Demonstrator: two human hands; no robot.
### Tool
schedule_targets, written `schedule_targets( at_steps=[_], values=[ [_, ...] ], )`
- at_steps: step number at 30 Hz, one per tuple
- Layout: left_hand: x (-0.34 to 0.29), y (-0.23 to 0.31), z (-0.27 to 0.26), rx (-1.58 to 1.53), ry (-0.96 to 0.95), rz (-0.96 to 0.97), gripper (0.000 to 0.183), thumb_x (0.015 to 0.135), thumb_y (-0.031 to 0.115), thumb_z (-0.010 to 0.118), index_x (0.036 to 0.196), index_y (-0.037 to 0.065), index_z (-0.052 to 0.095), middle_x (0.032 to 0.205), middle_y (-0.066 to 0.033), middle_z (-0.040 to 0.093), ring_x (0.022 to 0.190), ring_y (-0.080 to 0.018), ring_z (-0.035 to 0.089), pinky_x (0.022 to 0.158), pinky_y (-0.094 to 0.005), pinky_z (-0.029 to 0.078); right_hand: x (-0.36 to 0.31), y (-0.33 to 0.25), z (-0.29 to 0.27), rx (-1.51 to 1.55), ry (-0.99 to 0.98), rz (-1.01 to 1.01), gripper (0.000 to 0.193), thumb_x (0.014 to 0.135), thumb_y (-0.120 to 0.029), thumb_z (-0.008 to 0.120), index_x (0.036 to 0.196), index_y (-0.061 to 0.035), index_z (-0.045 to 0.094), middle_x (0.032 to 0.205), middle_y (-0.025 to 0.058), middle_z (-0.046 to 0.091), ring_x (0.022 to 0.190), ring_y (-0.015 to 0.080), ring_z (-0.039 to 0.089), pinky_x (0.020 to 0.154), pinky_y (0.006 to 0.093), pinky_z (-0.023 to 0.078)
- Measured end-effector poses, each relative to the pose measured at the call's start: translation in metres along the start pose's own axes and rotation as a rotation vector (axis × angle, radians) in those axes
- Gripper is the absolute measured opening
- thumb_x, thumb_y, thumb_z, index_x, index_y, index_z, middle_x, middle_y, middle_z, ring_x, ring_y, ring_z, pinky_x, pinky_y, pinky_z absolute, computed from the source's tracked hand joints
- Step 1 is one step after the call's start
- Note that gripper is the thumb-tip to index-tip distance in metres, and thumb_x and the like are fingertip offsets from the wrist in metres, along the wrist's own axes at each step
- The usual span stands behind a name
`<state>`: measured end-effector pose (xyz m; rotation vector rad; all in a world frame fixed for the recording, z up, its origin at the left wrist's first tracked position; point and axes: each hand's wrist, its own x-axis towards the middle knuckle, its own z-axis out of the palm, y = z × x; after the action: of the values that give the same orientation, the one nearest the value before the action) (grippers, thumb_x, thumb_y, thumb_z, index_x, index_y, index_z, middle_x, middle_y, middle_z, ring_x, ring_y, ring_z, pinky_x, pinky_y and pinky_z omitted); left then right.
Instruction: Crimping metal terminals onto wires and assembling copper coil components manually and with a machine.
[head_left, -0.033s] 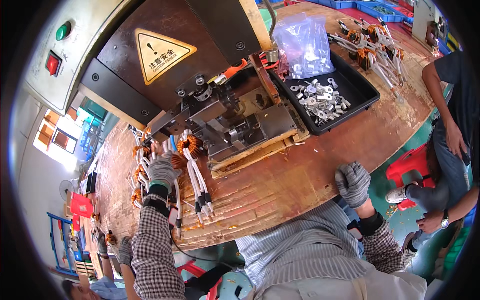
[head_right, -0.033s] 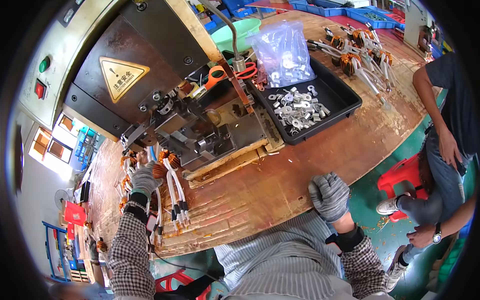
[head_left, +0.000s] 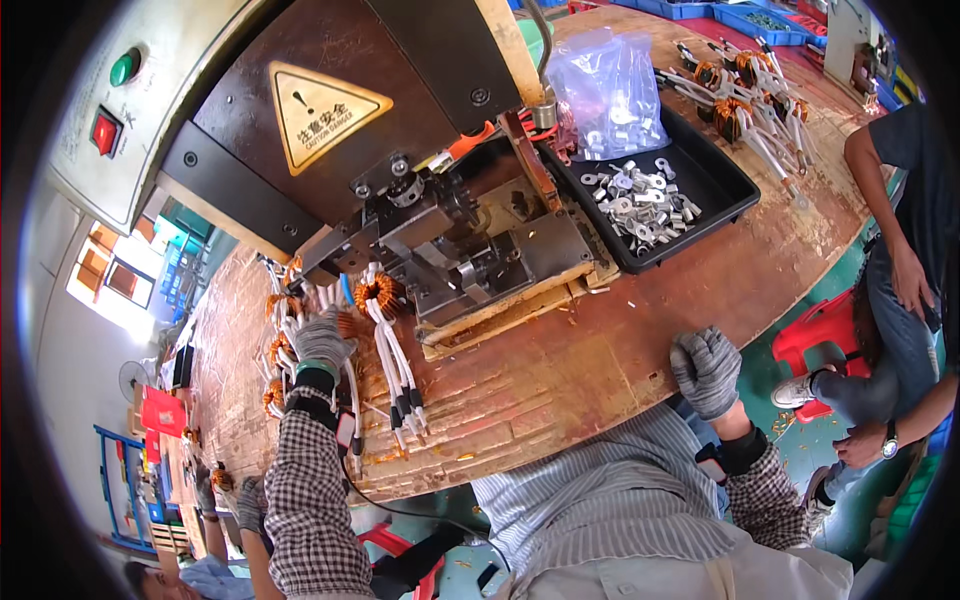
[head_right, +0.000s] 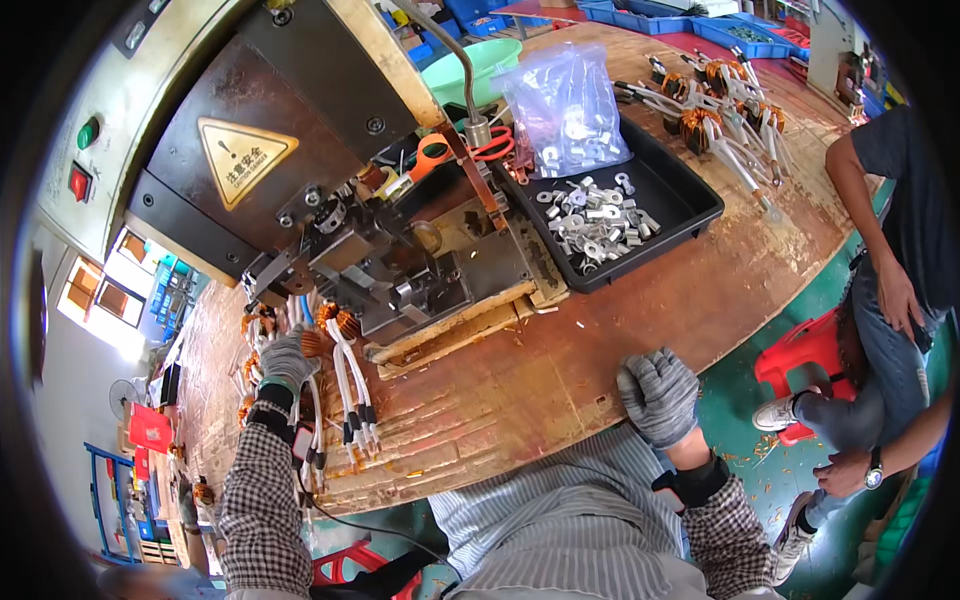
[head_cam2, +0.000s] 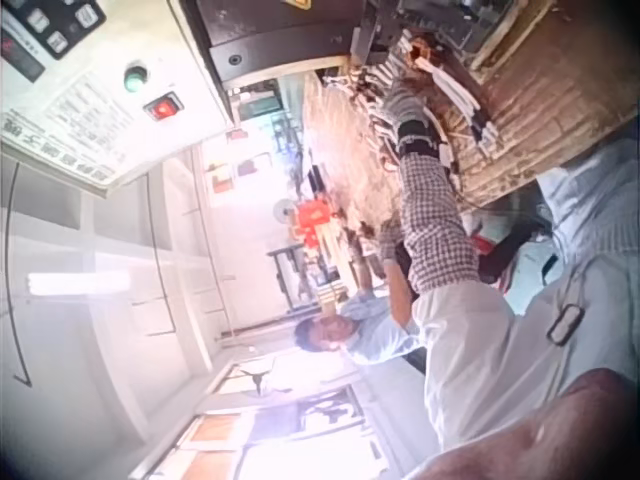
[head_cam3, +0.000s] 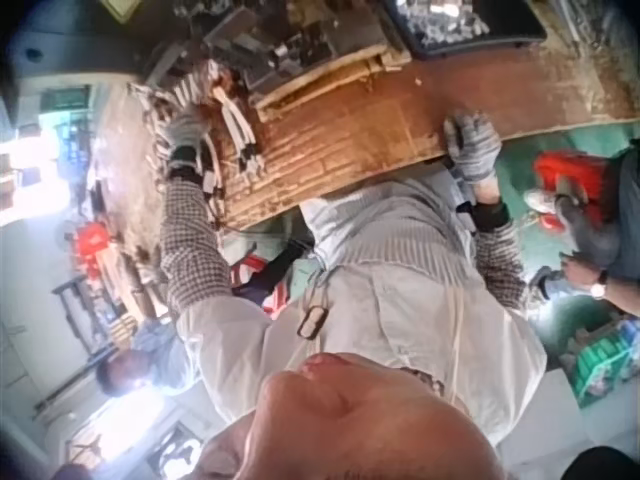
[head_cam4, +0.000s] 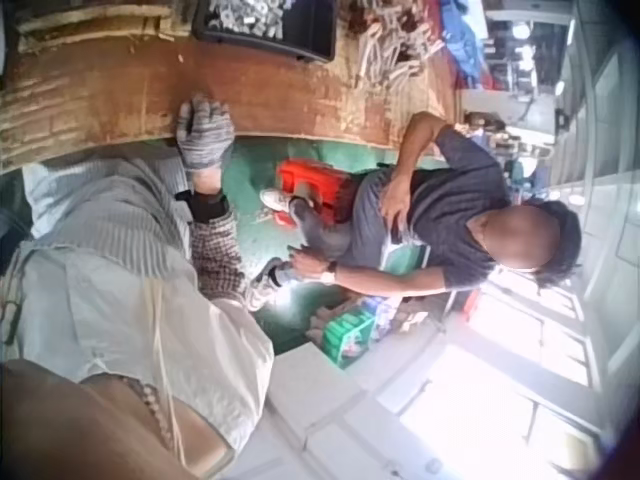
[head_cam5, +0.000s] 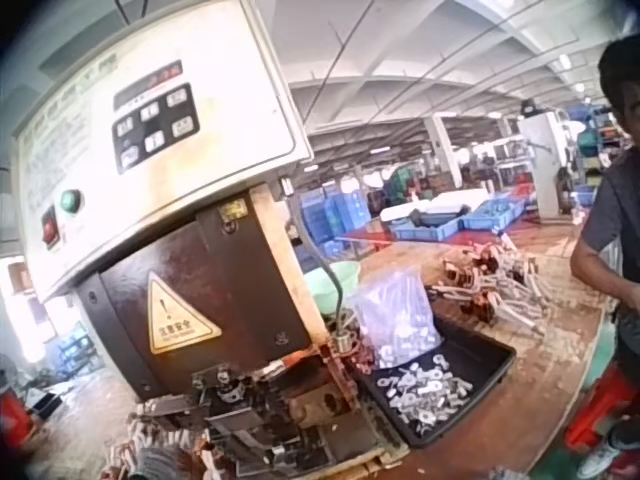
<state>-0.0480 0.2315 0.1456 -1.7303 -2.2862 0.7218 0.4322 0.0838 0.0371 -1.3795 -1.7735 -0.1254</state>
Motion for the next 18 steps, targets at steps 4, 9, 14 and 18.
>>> schedule_targets(
  at_steps=[4,9,14,18],
  values=[
    [0.03,-0.025,0.043,0.145,0.101,-0.062,0.076,0.063,0.039,0.07,0.128,0.015,0.039,0.132,-0.0206,0.036,0.117,-0.0331,0.042,0.098,-0.0406,0.035,0.0,-0.001,0.002,0.003,-0.027,-0.03,0.016,0.068,-0.009,0.064,0.083,-0.0064,0.059,0.071,0.0089,0.055,0.062,0.0274,0.053,0.054,0.0367,0.042],
    [0.002,-0.009,0.019,-0.279,0.073,-0.035,0.058,0.076,0.033,0.061,0.126,0.01,0.042,0.129,-0.0175,0.042,0.12,-0.028,0.039,0.097,-0.0386,0.036,0.003,0.0,0.002,0.016,-0.022,-0.031,0.016,0.068,-0.008,0.064,0.084,-0.0069,0.058,0.072,0.0083,0.055,0.063,0.0272,0.052,0.055,0.0365,0.042],
    [-0.046,0.039,0.003,-1.516,-0.487,0.019,0.046,0.074,0.029,0.07,0.109,0.006,0.051,0.1,-0.0032,0.056,0.084,-0.0173,0.057,0.068,-0.0344,0.051,0.001,0.002,0.001,0.003,-0.011,-0.047,0.016,0.069,-0.006,0.063,0.084,-0.0072,0.058,0.073,0.0084,0.055,0.063,0.0273,0.052,0.055,0.036,0.042],
    [-0.024,0.037,0.03,-1.508,-0.482,-0.166,0.025,0.075,0.027,0.068,0.086,0.007,0.059,0.07,-0.0009,0.058,0.062,-0.0159,0.057,0.053,-0.0279,0.049,-0.009,-0.002,-0.013,0.004,-0.004,-0.114,0.018,0.07,-0.007,0.063,0.087,-0.0081,0.056,0.076,0.008,0.054,0.064,0.0269,0.052,0.054,0.0356,0.042]
  ],
)
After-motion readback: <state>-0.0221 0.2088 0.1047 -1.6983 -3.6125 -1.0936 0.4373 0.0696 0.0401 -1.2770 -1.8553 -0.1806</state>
